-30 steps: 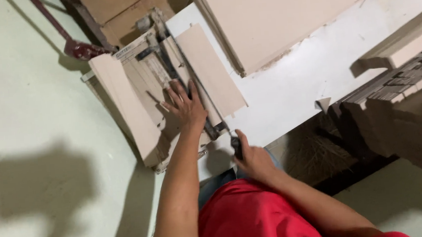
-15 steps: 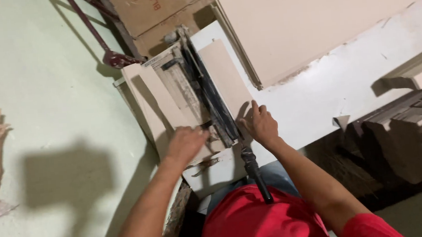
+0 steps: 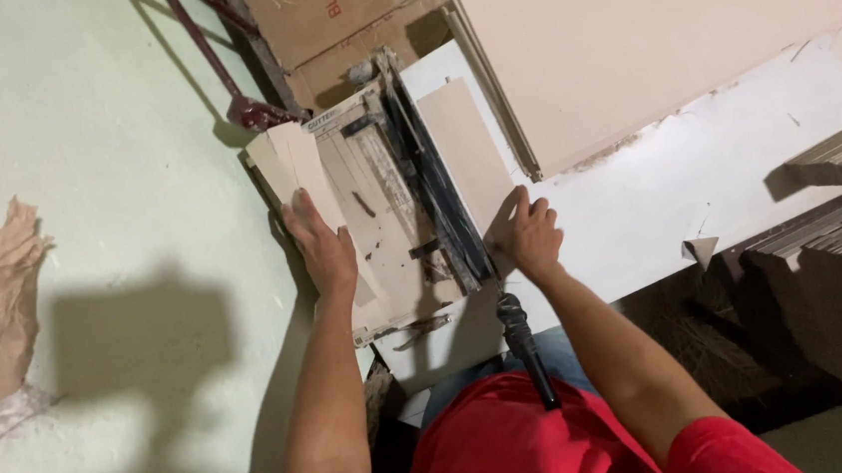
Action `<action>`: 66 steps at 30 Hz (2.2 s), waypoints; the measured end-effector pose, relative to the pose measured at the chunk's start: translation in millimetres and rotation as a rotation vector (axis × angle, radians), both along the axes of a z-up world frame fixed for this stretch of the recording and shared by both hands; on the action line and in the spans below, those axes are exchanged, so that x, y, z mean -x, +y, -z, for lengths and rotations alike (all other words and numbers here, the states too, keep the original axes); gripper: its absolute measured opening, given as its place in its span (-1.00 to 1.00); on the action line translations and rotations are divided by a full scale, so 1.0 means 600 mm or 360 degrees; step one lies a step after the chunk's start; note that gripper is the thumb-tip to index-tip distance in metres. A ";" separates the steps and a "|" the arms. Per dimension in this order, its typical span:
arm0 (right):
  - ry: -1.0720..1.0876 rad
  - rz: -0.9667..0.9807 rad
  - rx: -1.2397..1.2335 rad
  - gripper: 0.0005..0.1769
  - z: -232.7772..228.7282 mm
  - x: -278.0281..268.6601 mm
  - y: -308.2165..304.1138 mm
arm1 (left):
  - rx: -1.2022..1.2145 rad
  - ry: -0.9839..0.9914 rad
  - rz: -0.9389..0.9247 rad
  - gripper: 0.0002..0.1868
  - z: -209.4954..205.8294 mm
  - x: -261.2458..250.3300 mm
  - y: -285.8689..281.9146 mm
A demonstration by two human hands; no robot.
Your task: The person uses a manual paper cutter to slice a large sheet of cardboard into smaller rectangular pieces. They repeatedly align the cardboard against the cutter's guide, pull down the cutting lever, and remove the cut sections.
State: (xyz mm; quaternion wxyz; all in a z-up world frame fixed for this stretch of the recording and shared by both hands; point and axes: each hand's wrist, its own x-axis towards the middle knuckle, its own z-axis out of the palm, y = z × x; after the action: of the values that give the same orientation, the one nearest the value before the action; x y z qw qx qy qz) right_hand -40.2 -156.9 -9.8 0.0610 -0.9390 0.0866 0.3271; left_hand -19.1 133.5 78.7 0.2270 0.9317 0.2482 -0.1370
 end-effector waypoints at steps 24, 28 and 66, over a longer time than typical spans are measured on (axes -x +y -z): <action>0.0038 0.0368 -0.0725 -0.63 0.053 -0.014 -0.030 | -0.0286 -0.0178 0.0071 -0.17 0.033 0.013 0.015; 0.0019 0.0342 -0.0695 -0.66 0.057 -0.023 -0.021 | -0.0152 -0.0183 -0.0074 -0.22 0.047 -0.004 0.019; 0.0001 -0.0203 -0.0452 -0.28 0.012 0.259 -0.035 | 0.0019 0.0790 0.0670 0.22 0.111 -0.039 -0.213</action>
State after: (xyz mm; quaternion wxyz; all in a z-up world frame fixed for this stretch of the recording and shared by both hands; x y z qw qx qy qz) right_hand -195.7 -177.9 -17.1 0.1724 -0.9244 -0.0202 0.3397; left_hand 4.2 5.9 12.1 0.1316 0.8994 0.0970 -0.4055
